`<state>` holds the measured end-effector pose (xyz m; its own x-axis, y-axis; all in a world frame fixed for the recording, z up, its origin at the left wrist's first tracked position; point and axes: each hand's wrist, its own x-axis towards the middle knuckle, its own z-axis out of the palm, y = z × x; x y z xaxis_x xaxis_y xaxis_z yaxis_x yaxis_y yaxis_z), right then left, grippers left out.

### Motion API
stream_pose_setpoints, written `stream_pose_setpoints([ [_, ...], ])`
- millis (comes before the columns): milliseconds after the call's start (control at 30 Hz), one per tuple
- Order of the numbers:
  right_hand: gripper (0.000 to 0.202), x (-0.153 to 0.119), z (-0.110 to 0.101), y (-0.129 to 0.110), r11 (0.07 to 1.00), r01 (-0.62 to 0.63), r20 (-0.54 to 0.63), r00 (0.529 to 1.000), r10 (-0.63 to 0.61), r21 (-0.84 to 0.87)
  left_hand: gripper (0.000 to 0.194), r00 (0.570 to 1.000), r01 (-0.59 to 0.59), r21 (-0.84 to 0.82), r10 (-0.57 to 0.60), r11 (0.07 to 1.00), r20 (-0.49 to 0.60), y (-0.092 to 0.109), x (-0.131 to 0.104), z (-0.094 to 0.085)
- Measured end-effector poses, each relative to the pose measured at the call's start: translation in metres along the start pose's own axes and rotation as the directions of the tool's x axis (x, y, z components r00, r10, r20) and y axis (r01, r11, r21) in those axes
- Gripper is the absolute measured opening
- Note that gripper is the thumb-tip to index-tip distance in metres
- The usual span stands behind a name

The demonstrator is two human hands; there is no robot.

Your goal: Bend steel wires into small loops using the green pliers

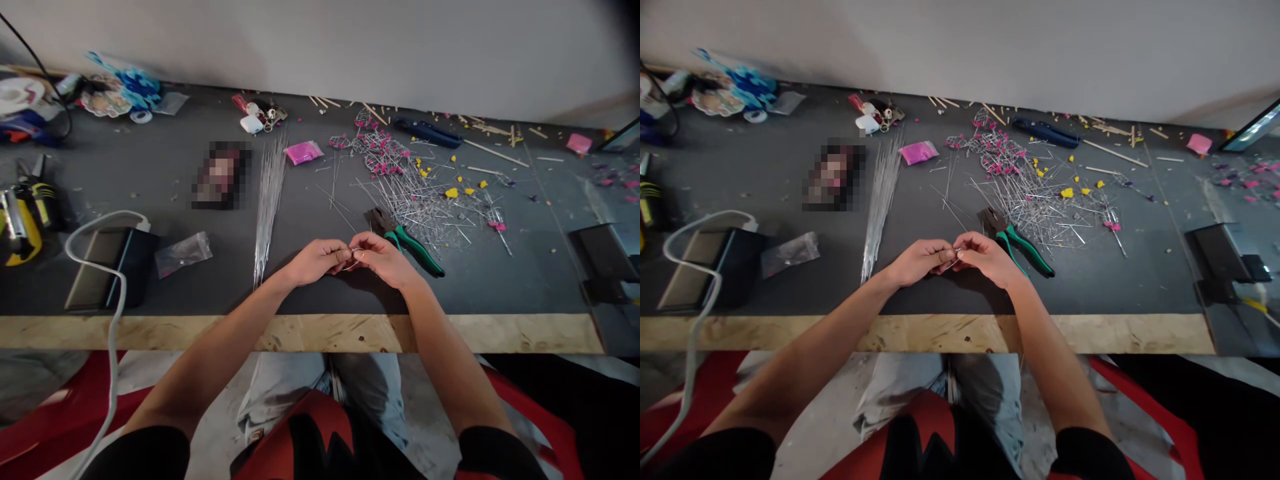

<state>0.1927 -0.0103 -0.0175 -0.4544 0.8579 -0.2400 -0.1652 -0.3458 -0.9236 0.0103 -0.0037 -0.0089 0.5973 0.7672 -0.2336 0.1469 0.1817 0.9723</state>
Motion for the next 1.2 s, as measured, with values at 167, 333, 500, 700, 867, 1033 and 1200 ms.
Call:
stream_pose_setpoints([
  [167, 0.011, 0.001, 0.001, 0.000, 1.000, -0.003, 0.010, 1.000, 0.003, -0.002, 0.036, 1.000, 0.025, -0.108, -0.024, 0.994, 0.008, 0.000, 0.000, 0.000],
  [333, 0.013, 0.001, 0.002, 0.000, 1.000, -0.023, -0.017, 1.000, 0.023, -0.010, 0.037, 0.999, 0.032, -0.195, -0.031, 0.980, 0.012, -0.006, 0.003, 0.000],
  [500, 0.016, 0.002, 0.002, 0.001, 1.000, -0.024, -0.041, 0.999, 0.025, 0.012, 0.036, 0.998, 0.056, -0.265, -0.050, 0.963, 0.027, -0.009, 0.004, -0.001],
  [700, 0.020, 0.001, 0.004, 0.002, 1.000, -0.010, -0.086, 0.996, 0.011, 0.009, 0.037, 0.998, 0.062, -0.258, -0.056, 0.964, 0.033, -0.008, 0.004, -0.001],
  [867, 0.022, 0.002, 0.002, 0.006, 0.999, 0.019, -0.111, 0.994, -0.023, -0.040, 0.036, 0.997, 0.079, -0.109, -0.081, 0.991, -0.013, -0.006, 0.003, -0.002],
  [1033, 0.017, 0.001, 0.000, 0.003, 0.992, 0.026, -0.060, 0.998, -0.033, -0.126, 0.030, 0.994, 0.109, -0.057, -0.109, 0.992, -0.003, -0.005, 0.002, -0.005],
  [1200, 0.014, 0.000, -0.001, -0.003, 0.968, 0.033, -0.033, 0.999, -0.042, -0.250, 0.018, 0.985, 0.171, -0.108, -0.169, 0.979, 0.024, -0.005, 0.002, -0.007],
])
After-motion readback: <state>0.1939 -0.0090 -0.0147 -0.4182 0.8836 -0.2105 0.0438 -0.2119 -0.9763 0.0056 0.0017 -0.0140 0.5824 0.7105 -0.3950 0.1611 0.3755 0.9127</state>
